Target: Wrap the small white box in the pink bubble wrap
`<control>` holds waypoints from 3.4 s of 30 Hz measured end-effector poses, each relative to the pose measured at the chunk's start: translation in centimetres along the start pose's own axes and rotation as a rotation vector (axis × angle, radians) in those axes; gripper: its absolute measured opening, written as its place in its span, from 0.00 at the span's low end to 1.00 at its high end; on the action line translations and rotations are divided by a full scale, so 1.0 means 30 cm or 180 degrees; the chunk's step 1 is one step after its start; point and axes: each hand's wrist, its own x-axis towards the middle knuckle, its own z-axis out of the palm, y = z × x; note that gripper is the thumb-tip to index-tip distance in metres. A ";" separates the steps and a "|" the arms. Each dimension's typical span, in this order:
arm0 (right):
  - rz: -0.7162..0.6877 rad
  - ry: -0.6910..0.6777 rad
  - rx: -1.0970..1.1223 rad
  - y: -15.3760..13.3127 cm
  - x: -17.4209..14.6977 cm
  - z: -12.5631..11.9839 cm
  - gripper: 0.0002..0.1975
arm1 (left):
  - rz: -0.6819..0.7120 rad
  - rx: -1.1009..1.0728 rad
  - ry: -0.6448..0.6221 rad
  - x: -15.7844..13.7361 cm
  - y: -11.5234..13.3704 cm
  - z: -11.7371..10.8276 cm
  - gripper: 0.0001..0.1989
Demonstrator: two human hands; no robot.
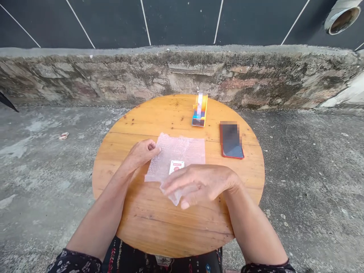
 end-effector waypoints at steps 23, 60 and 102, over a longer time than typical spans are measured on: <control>0.1185 0.1454 -0.1926 0.042 0.021 -0.006 0.31 | 0.0051 0.0299 -0.0140 0.030 -0.025 0.006 0.07; 0.2113 0.3197 -0.2752 0.016 -0.266 0.098 0.17 | 0.0293 0.0377 -0.0131 0.038 -0.047 0.008 0.09; 0.2036 0.2289 -0.2875 0.079 0.094 0.387 0.10 | 0.0348 0.0469 -0.0274 0.017 -0.031 -0.012 0.06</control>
